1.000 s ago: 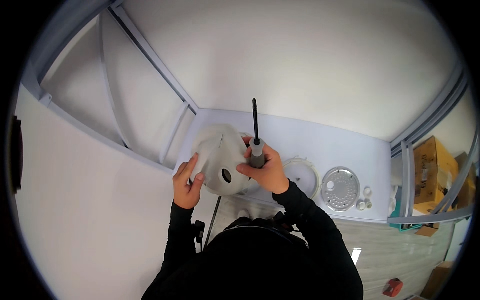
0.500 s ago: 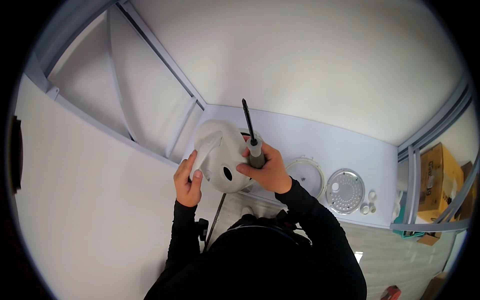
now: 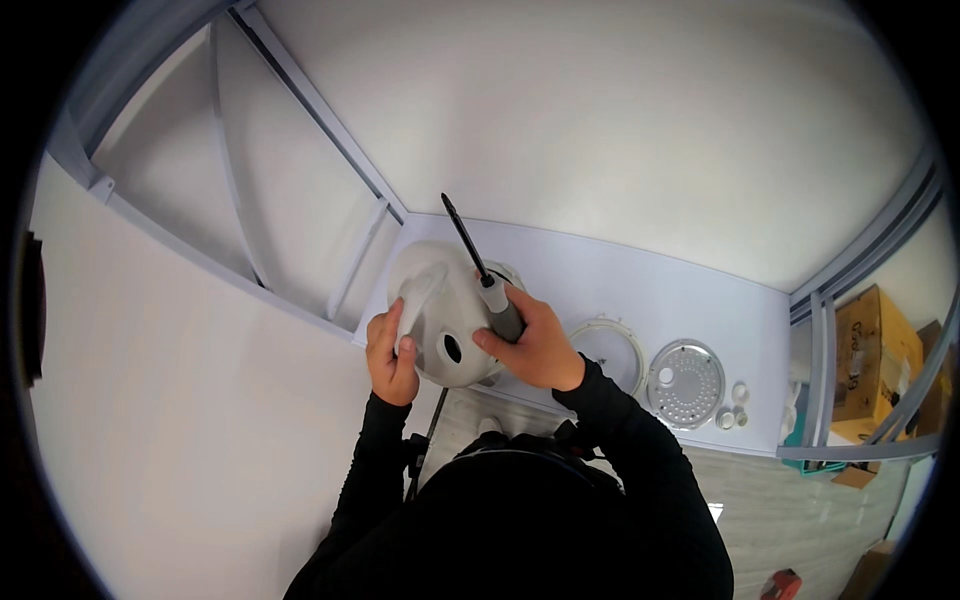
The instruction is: The person uses a screwdriver to attach a white plastic lid to a white cylindrical appliance base, then secures a perforated metal plate on top. The person handles the lid, base, and metal plate, tightening screws at multiple points.
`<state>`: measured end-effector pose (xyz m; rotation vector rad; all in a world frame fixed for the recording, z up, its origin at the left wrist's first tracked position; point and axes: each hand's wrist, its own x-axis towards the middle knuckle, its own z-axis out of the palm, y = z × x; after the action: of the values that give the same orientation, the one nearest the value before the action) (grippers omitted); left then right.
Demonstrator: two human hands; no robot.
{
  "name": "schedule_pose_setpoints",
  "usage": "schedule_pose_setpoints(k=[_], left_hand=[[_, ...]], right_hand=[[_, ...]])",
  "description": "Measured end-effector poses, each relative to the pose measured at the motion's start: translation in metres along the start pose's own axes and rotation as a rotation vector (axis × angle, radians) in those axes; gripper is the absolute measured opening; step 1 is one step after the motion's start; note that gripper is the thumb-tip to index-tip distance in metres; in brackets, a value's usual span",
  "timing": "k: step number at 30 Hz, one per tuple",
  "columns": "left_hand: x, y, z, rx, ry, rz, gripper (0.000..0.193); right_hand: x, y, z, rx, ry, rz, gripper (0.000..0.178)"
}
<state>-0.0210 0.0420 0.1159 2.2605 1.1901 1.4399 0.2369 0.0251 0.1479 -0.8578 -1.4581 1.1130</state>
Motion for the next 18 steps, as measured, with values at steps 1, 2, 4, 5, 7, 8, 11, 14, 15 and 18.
schedule_pose_setpoints(k=[1,2,4,5,7,8,11,14,15,18], left_hand=[[0.000,-0.001,0.002,0.022,0.010,0.005,0.048],[0.000,-0.002,0.006,0.045,0.020,0.010,0.048],[0.000,-0.005,0.012,0.066,0.032,0.020,0.048],[0.001,-0.006,0.015,0.066,0.036,0.022,0.048],[0.000,-0.009,0.019,0.066,0.040,0.026,0.047],[0.000,-0.011,0.020,0.068,0.041,0.029,0.047],[0.000,-0.016,0.021,0.076,0.001,0.005,0.049],[0.004,-0.015,0.021,0.054,-0.025,0.000,0.053],[0.007,-0.015,0.022,0.041,-0.028,0.006,0.054],[0.006,-0.020,0.022,0.068,-0.064,0.030,0.066]], right_hand=[[0.000,-0.001,-0.001,-0.003,-0.009,0.018,0.063],[0.000,-0.001,-0.002,-0.003,-0.012,0.044,0.063],[0.000,-0.001,-0.003,-0.005,-0.011,0.094,0.062],[0.001,-0.001,-0.003,-0.016,-0.002,0.064,0.062],[0.002,0.003,-0.002,-0.039,0.015,0.007,0.062],[0.003,0.004,-0.001,-0.045,0.023,-0.004,0.062],[0.004,0.004,-0.001,-0.051,0.039,-0.001,0.062],[0.006,0.000,-0.001,-0.039,0.034,0.065,0.062],[0.007,0.000,-0.002,-0.043,0.033,0.084,0.062],[0.010,-0.001,-0.003,-0.025,0.041,0.114,0.064]])
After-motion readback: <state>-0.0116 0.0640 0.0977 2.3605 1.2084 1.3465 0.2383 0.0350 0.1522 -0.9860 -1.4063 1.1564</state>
